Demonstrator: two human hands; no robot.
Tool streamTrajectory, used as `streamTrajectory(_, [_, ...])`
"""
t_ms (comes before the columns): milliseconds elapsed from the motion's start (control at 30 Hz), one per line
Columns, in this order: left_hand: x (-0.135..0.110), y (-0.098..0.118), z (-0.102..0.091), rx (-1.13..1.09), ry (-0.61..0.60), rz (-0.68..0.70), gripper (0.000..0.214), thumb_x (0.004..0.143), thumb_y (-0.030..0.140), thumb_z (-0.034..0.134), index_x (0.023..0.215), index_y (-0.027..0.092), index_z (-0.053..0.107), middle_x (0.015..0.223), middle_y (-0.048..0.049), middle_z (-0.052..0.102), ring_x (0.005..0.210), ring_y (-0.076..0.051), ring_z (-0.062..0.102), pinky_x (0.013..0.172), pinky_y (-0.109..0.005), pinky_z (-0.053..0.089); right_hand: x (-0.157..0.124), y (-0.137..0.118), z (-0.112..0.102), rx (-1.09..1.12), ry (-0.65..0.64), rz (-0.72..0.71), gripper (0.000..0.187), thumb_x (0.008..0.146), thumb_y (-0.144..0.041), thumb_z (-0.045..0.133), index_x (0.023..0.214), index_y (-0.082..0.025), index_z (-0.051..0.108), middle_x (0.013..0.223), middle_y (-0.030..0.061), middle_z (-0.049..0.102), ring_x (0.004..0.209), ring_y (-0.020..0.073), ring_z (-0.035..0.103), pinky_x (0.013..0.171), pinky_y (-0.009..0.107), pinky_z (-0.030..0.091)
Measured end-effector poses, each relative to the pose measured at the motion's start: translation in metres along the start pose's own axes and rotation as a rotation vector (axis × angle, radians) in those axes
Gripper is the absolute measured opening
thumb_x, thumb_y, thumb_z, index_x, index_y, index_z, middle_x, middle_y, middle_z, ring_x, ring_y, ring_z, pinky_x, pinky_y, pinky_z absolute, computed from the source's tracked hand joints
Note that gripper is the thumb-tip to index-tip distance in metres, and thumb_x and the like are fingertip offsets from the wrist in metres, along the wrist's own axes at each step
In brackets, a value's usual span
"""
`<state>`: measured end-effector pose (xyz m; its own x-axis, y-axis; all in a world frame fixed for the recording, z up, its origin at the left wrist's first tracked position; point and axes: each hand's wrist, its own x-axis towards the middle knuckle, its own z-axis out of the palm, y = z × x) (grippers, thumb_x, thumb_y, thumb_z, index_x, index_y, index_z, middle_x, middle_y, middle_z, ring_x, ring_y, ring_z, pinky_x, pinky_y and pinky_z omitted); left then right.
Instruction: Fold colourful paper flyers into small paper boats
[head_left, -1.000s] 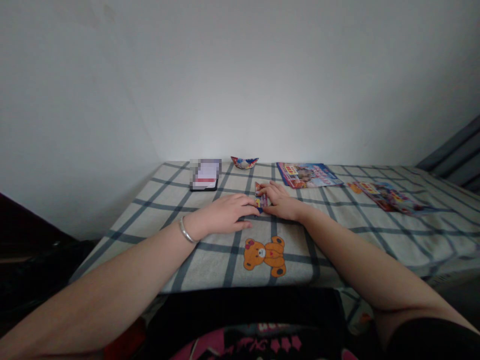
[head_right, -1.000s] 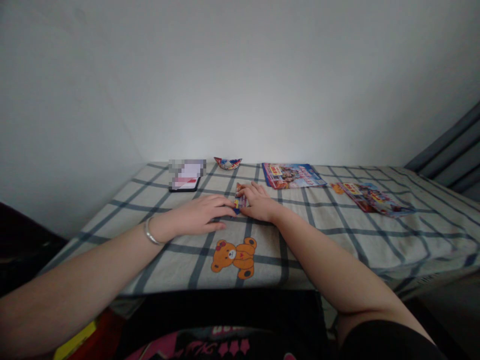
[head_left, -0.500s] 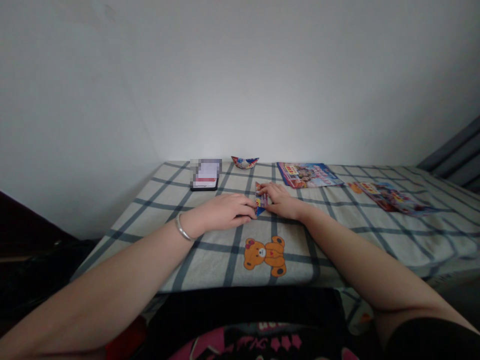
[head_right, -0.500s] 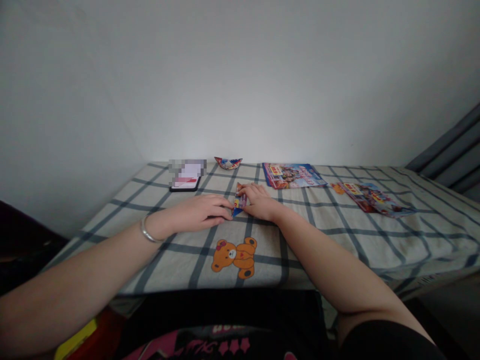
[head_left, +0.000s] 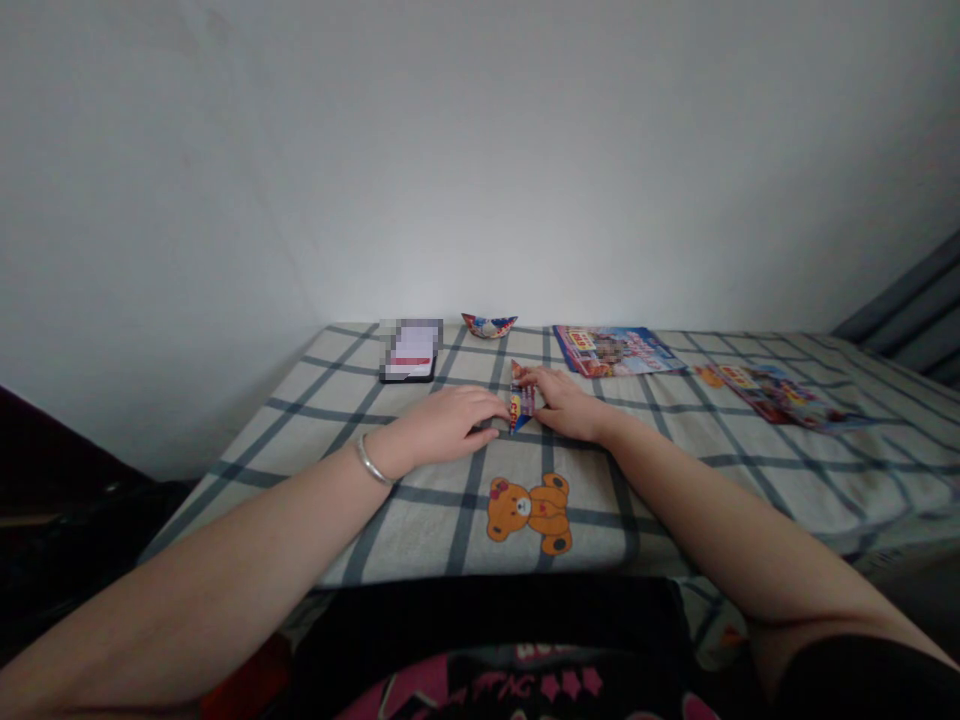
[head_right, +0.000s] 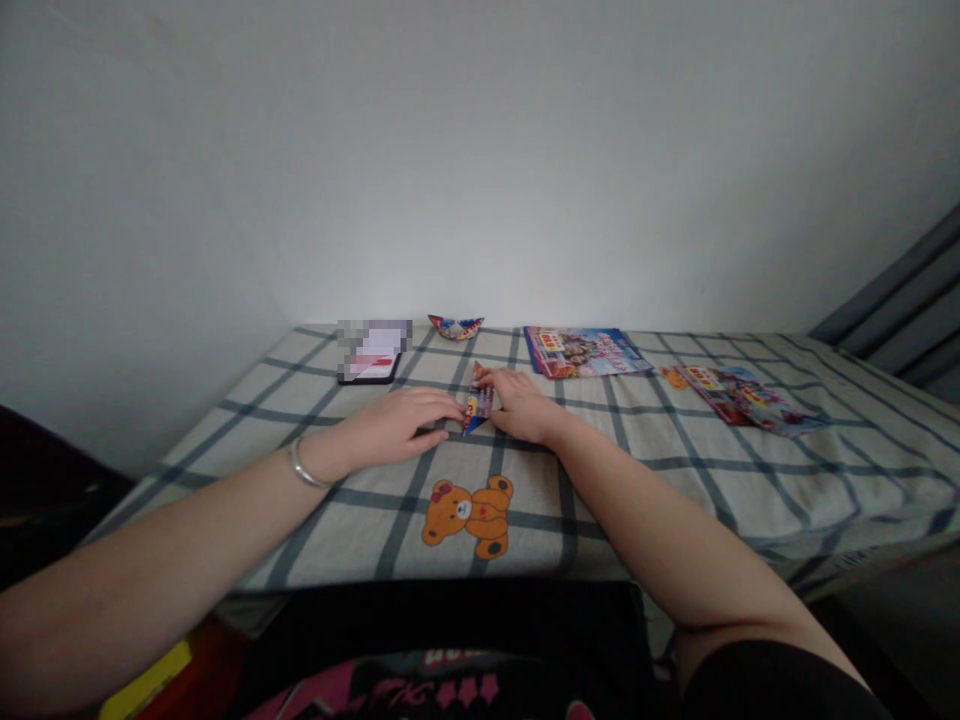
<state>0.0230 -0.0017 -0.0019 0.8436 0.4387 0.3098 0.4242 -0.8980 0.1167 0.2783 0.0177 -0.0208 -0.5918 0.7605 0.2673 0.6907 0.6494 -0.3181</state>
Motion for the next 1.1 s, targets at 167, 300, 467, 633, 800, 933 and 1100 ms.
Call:
streamTrajectory(167, [-0.002, -0.004, 0.007, 0.158, -0.008, -0.114, 0.048, 0.095, 0.039, 0.055, 0.137, 0.016, 0.052, 0.139, -0.0112, 0.056, 0.128, -0.027, 0.049, 0.11, -0.043, 0.037, -0.001, -0.006, -0.002, 0.021, 0.073, 0.031, 0.051, 0.079, -0.019, 0.061, 0.129, -0.017, 0.05, 0.134, 0.0129, 0.058, 0.127, 0.0247, 0.052, 0.11, 0.043, 0.038])
streamTrajectory(300, [-0.002, -0.005, 0.008, 0.155, -0.031, -0.135, 0.051, 0.097, 0.043, 0.052, 0.138, 0.014, 0.05, 0.142, -0.0127, 0.053, 0.13, -0.028, 0.047, 0.112, -0.043, 0.035, -0.001, -0.01, -0.004, 0.057, 0.108, 0.037, 0.061, 0.081, -0.026, 0.065, 0.138, -0.017, 0.047, 0.138, 0.0141, 0.057, 0.127, 0.026, 0.054, 0.109, 0.044, 0.041])
streamTrajectory(467, [-0.002, -0.005, 0.008, 0.118, -0.012, -0.128, 0.054, 0.096, 0.042, 0.053, 0.141, 0.014, 0.045, 0.144, -0.0147, 0.05, 0.13, -0.027, 0.048, 0.111, -0.043, 0.036, -0.001, -0.012, -0.005, 0.103, 0.162, 0.083, 0.082, 0.078, -0.028, 0.071, 0.15, -0.019, 0.033, 0.146, 0.0158, 0.051, 0.132, 0.0283, 0.051, 0.112, 0.048, 0.039])
streamTrajectory(633, [-0.002, -0.001, 0.004, 0.129, 0.018, -0.095, 0.056, 0.097, 0.038, 0.052, 0.146, 0.018, 0.038, 0.151, -0.0123, 0.042, 0.135, -0.026, 0.042, 0.113, -0.043, 0.033, -0.001, -0.013, -0.005, 0.167, 0.212, 0.146, 0.089, 0.078, -0.023, 0.07, 0.154, -0.026, 0.024, 0.145, 0.0128, 0.053, 0.13, 0.0279, 0.053, 0.107, 0.05, 0.045])
streamTrajectory(800, [-0.001, 0.003, 0.003, 0.195, 0.036, -0.061, 0.055, 0.097, 0.036, 0.051, 0.148, 0.021, 0.035, 0.156, -0.0101, 0.036, 0.141, -0.025, 0.036, 0.118, -0.044, 0.026, 0.001, -0.016, -0.003, 0.337, 0.26, 0.117, 0.087, 0.08, -0.024, 0.068, 0.154, -0.029, 0.024, 0.147, 0.0115, 0.05, 0.133, 0.0267, 0.05, 0.098, 0.045, 0.054])
streamTrajectory(933, [-0.002, 0.004, 0.005, 0.223, 0.038, -0.042, 0.058, 0.097, 0.036, 0.052, 0.149, 0.023, 0.031, 0.158, -0.008, 0.033, 0.142, -0.024, 0.034, 0.12, -0.044, 0.021, 0.002, -0.017, -0.001, 0.505, 0.258, 0.067, 0.084, 0.081, -0.025, 0.067, 0.154, -0.028, 0.024, 0.146, 0.0125, 0.049, 0.131, 0.0252, 0.052, 0.099, 0.044, 0.054])
streamTrajectory(1100, [-0.001, 0.006, 0.004, 0.239, 0.024, -0.046, 0.059, 0.096, 0.036, 0.054, 0.148, 0.022, 0.033, 0.158, -0.0078, 0.033, 0.142, -0.025, 0.035, 0.12, -0.046, 0.02, 0.003, -0.017, 0.0, 0.576, 0.257, 0.064, 0.082, 0.082, -0.026, 0.067, 0.153, -0.027, 0.026, 0.143, 0.0124, 0.051, 0.127, 0.0242, 0.055, 0.1, 0.044, 0.054])
